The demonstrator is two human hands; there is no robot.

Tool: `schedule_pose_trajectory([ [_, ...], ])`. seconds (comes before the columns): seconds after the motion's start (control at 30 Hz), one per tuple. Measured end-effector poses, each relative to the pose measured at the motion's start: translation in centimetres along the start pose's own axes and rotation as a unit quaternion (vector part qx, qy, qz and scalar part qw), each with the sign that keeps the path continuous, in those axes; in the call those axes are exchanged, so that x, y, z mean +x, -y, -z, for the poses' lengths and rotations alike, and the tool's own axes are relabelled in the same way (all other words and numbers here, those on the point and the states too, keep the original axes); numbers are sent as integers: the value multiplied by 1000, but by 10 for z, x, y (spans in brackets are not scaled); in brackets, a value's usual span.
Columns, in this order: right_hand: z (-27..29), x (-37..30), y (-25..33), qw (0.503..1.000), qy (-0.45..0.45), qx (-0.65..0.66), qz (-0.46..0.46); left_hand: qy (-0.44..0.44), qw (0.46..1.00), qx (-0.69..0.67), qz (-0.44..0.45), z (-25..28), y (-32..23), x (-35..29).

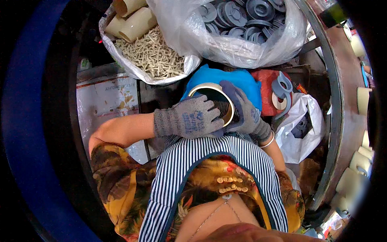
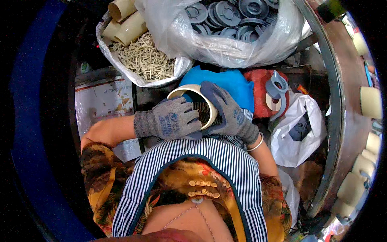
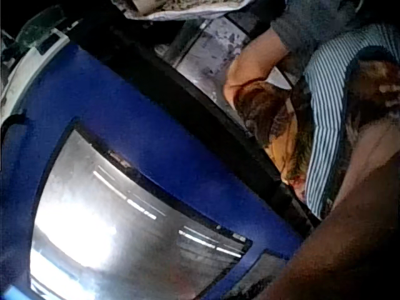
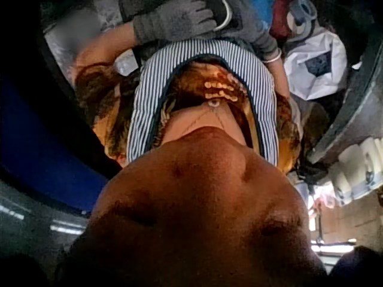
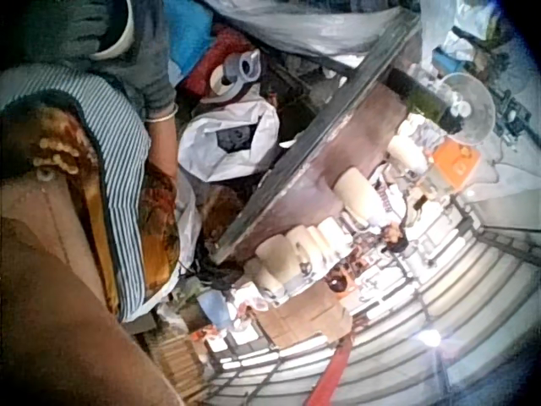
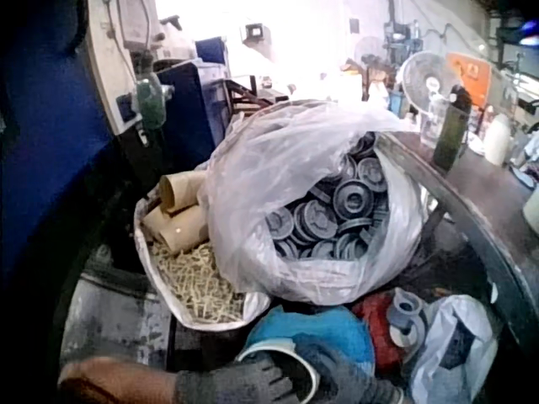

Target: The person repeatedly picks up beige plastic cups and grey plastic lids from nearby bags. They place a lid onto each cup, press it down to secure the fit, and then set the assembled unit aside. The process is repetitive and involves handling multiple identical items.

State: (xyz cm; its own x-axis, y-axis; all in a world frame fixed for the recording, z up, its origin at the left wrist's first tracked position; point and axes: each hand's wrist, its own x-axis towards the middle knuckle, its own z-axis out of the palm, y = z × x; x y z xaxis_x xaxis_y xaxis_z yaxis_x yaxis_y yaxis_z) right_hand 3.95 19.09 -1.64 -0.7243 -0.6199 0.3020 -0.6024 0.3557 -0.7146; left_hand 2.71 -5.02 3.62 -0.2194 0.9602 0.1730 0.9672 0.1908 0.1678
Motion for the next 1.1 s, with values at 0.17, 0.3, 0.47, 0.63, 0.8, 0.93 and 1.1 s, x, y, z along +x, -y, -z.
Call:
schedule_pose_trajectory([
  [0.17, 2, 1, -1, 999, -8, 13, -48, -89, 996, -23, -9, 7, 20, 7],
  [0.3, -3, 6, 8, 996, -57, 27, -60, -184, 978, 75, 56, 18, 11, -9],
  [0.47, -6, 1, 6, 990, -61, 84, -98, -150, 968, 99, 173, 41, -3, -7],
  [0.63, -15, -2, 14, 989, -86, 55, -104, -417, 871, 183, 186, 86, 44, -49],
  [0.8, -22, 0, 11, 989, -114, 29, -89, -5, 893, 305, 331, -18, 146, -115],
  [0.93, -21, 3, 20, 964, -194, 50, -177, -302, 814, -270, 417, -29, 75, -53],
  [1.1, 10, 1, 53, 963, -195, 146, -117, -376, 335, -792, 346, -14, 5, -1],
])
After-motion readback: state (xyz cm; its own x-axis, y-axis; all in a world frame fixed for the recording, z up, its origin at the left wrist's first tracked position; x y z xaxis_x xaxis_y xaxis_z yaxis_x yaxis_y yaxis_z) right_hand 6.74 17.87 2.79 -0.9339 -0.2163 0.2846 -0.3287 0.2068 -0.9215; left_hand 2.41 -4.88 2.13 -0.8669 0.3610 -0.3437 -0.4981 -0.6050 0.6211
